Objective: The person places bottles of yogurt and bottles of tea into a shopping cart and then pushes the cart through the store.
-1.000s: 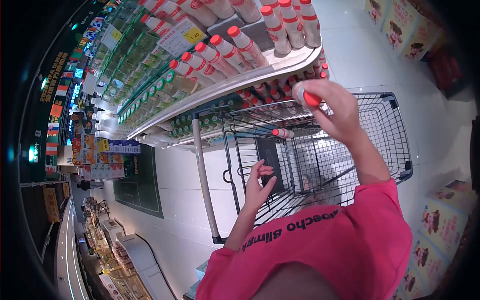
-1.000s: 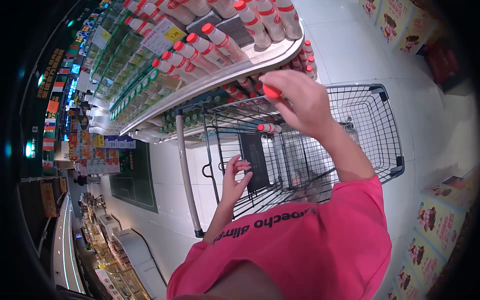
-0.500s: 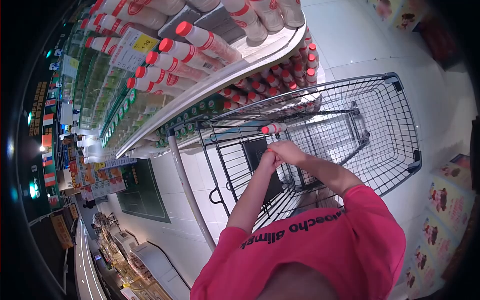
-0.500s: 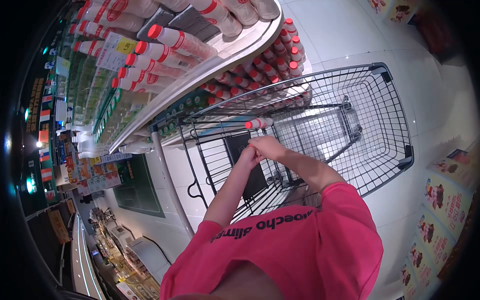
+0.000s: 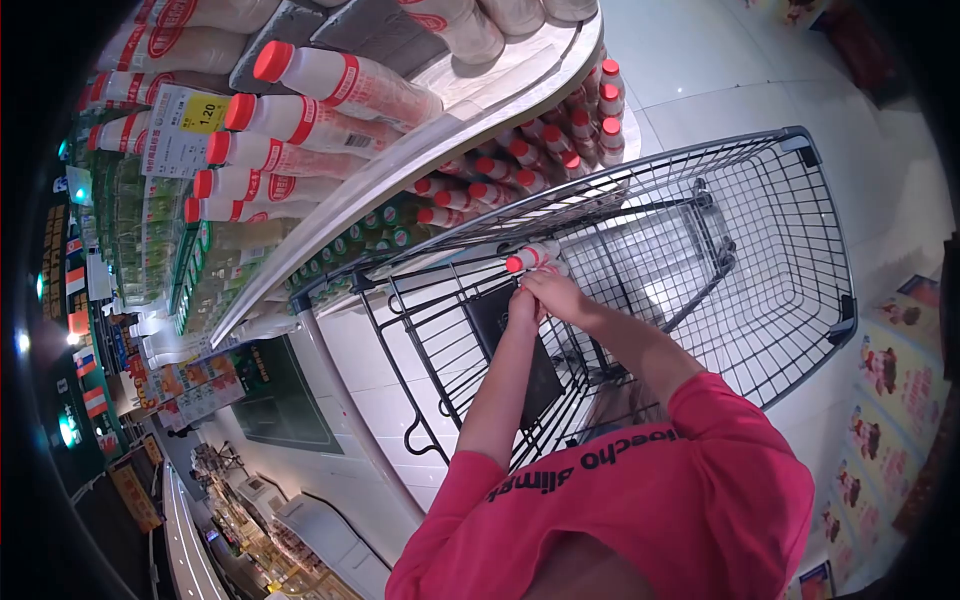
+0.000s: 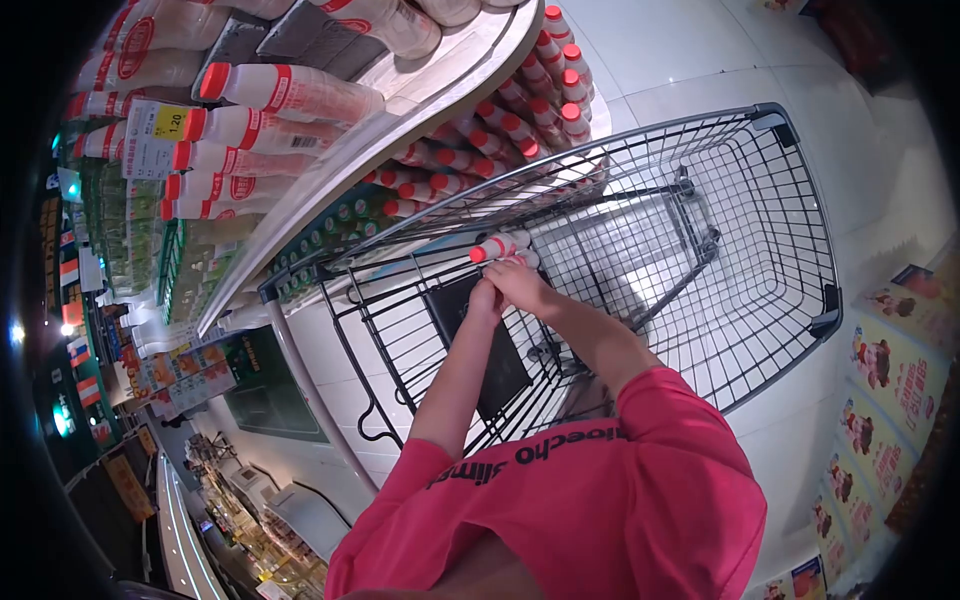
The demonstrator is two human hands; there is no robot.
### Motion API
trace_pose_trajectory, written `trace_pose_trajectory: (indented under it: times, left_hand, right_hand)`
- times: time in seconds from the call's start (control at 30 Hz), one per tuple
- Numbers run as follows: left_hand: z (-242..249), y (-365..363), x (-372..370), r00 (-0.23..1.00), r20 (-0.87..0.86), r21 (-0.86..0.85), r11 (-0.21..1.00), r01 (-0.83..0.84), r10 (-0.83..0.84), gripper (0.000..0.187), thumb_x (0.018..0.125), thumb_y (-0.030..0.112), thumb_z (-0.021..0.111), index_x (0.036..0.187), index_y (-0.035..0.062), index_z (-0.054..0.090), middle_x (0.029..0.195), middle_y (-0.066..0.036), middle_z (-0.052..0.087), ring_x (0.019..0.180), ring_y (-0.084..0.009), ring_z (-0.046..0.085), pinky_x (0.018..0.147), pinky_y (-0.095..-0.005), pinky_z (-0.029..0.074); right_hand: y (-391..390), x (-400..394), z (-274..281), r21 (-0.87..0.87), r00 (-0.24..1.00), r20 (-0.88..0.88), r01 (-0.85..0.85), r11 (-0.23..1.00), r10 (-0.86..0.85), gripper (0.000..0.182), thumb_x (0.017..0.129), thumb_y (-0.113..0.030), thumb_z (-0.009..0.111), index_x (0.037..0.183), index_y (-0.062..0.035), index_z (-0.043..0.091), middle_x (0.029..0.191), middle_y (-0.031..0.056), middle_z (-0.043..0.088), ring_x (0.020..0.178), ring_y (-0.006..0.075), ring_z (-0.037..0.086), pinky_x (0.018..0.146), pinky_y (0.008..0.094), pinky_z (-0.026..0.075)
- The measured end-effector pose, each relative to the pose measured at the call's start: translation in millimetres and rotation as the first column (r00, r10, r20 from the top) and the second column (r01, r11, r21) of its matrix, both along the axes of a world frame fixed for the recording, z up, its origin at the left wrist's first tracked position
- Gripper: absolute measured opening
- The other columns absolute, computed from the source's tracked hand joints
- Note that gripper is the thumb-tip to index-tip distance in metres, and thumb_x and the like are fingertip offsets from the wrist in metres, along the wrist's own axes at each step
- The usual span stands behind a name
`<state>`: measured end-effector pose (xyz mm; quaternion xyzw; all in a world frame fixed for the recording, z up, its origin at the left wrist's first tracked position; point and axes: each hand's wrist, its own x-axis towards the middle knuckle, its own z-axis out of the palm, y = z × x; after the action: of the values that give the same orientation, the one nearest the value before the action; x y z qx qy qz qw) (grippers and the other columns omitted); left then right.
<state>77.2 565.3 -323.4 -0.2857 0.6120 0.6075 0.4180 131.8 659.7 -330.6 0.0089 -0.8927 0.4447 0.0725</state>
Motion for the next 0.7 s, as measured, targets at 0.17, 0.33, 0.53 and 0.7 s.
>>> trace_pose_trajectory:
  times: [0.17,0.33,0.53,0.7]
  left_hand:
    - [0.5,-10.3,-5.2,0.997,0.019,0.062,0.996,0.07,-0.071,0.015,0.087,0.017,0.047,0.093,0.006,0.056,0.072,-0.003,0.059,0.052,-0.0104,0.058,0.042,-0.0225,0.048]
    - [-2.0,-8.8,-0.3,0.999,0.043,-0.074,0.997,0.022,-0.019,0.014,0.084,0.014,0.049,0.094,0.0059,0.056,0.08,-0.003,0.059,0.068,-0.0143,0.06,0.057,-0.0258,0.051]
    - [-6.5,-8.3,7.4,0.999,-0.003,-0.087,0.996,-0.033,0.033,0.024,0.079,0.014,0.056,0.1,0.0024,0.053,0.085,-0.005,0.057,0.08,-0.0173,0.059,0.067,-0.029,0.049]
    - [3.4,2.8,3.6,0.974,-0.13,-0.517,0.851,0.091,-0.184,0.053,0.073,0.015,0.063,0.118,-0.0058,0.042,0.113,-0.017,0.047,0.106,-0.0291,0.049,0.091,-0.0358,0.042]
  right_hand:
    - [-0.5,-2.6,9.4,-0.038,1.0,0.0,0.021,0.999,-0.021,0.037,0.075,-0.004,0.054,0.111,0.0016,0.051,0.111,0.0163,0.055,0.105,0.0332,0.054,0.087,0.0383,0.045]
    - [20.7,32.1,2.5,-0.217,0.979,0.021,0.2,0.955,-0.2,0.042,0.072,-0.002,0.055,0.114,-0.0026,0.051,0.112,0.0166,0.054,0.105,0.0347,0.053,0.089,0.0391,0.044]
    - [56.2,87.1,1.1,-0.08,0.926,0.347,0.186,0.979,-0.148,0.023,0.079,-0.005,0.054,0.101,-0.0069,0.06,0.103,0.013,0.06,0.094,0.03,0.059,0.081,0.0368,0.048]
    - [63.5,74.9,62.5,-0.176,0.966,0.173,0.222,0.959,-0.192,0.017,0.079,-0.004,0.057,0.094,-0.0047,0.063,0.089,0.0117,0.064,0.084,0.0277,0.062,0.073,0.034,0.049]
